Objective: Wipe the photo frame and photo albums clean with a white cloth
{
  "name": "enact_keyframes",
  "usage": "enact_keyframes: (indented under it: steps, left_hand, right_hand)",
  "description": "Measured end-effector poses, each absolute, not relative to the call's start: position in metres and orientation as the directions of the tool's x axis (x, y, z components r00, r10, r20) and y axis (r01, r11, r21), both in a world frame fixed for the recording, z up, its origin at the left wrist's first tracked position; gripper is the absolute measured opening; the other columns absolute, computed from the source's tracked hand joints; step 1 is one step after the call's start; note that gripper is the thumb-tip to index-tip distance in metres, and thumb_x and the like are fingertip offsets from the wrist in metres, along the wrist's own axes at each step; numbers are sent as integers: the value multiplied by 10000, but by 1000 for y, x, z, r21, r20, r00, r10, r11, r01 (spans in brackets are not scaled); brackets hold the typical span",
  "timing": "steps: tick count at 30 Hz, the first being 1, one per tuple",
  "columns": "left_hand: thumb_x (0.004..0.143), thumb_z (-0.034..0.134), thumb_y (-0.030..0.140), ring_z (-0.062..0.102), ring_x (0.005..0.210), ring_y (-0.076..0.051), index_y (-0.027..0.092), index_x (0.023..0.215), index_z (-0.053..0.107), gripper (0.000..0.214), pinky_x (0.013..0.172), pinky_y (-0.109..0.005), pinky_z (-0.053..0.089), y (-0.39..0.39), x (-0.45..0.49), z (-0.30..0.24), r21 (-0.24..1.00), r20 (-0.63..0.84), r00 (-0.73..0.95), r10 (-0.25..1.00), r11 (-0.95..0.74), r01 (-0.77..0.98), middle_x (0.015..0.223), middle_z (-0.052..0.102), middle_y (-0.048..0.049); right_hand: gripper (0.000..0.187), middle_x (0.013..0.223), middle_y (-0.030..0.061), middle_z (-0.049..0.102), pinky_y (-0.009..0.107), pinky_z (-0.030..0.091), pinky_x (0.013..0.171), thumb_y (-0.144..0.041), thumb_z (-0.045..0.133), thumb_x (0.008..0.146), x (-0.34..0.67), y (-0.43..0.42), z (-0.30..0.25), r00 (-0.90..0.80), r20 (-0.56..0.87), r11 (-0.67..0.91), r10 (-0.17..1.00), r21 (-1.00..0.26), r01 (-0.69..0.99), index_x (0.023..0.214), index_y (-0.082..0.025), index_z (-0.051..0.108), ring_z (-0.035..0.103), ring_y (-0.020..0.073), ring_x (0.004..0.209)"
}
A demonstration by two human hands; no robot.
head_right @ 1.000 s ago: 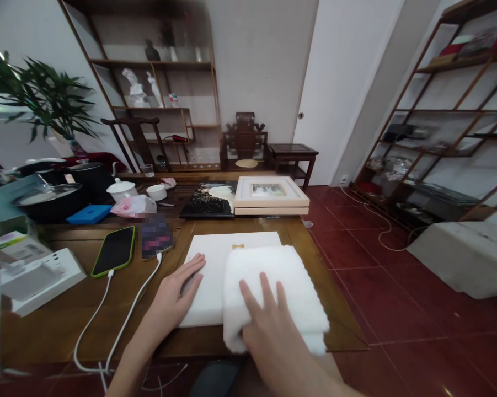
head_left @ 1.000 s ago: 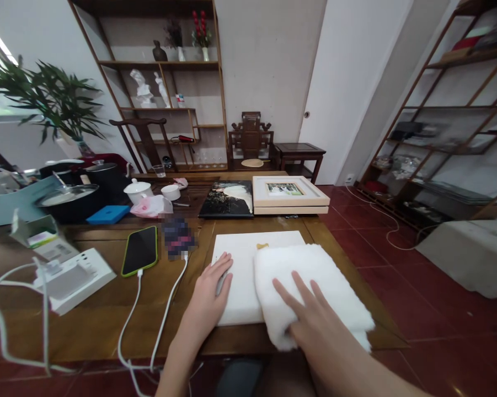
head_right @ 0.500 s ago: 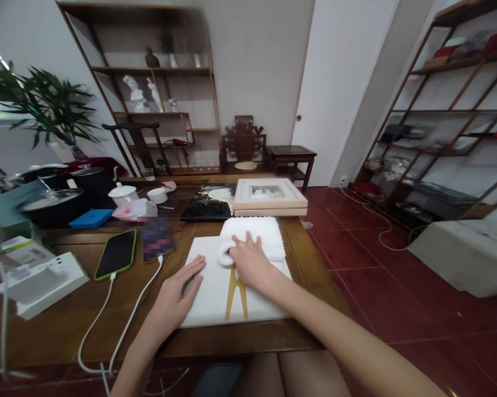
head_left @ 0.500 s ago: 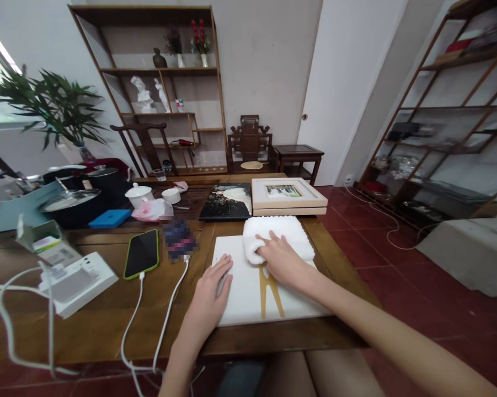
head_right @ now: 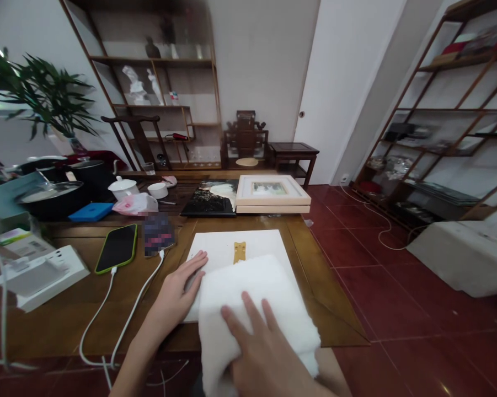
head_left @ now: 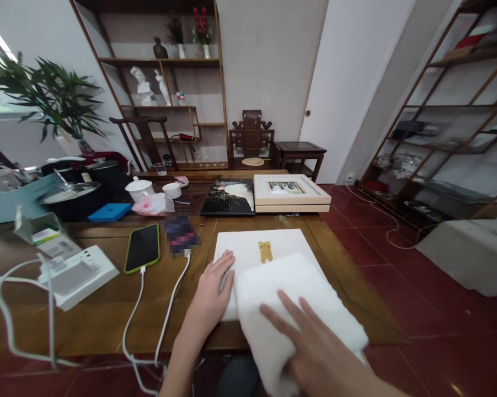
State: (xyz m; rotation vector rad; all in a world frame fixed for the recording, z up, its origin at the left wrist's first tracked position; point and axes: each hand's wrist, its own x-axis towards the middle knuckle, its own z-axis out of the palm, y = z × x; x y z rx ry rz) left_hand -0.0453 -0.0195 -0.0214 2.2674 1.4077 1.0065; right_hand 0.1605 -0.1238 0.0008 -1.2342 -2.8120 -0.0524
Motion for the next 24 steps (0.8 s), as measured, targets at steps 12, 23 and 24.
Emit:
enact_keyframes:
  steps: [12, 23, 24]
  left_hand:
    - [908, 360, 281, 482, 1234, -245, 132, 1144, 611, 376, 1045, -478, 368, -21, -46, -22, 606, 378, 259, 889, -449, 656, 1272, 569, -135]
    - [885, 371, 249, 485, 1231, -250, 152, 1130, 615, 359, 1038, -499, 370, -22, -45, -21, 593, 381, 279, 882, -464, 658, 1276, 567, -134]
    - [883, 371, 247, 485, 1230, -253, 149, 1124, 618, 359, 1035, -502, 372, -22, -45, -21, 591, 380, 283, 881, -466, 658, 1275, 567, -139]
  right_hand:
    - [488, 1403, 154, 400, 560, 413, 905, 63, 408, 694, 142, -4, 46, -493, -30, 493, 870, 27, 869, 1106, -100, 613, 373, 395, 1241]
    - [199, 1423, 40, 382, 636, 416, 909, -254, 577, 818, 140, -124, -5, -631, 123, 634, 766, 19, 773, 949, -243, 727, 365, 449, 1234]
    - [192, 1423, 28, 380, 622, 428, 906, -251, 577, 816, 143, -126, -5, -649, 121, 653, 751, 12, 757, 933, -248, 730, 368, 442, 1235]
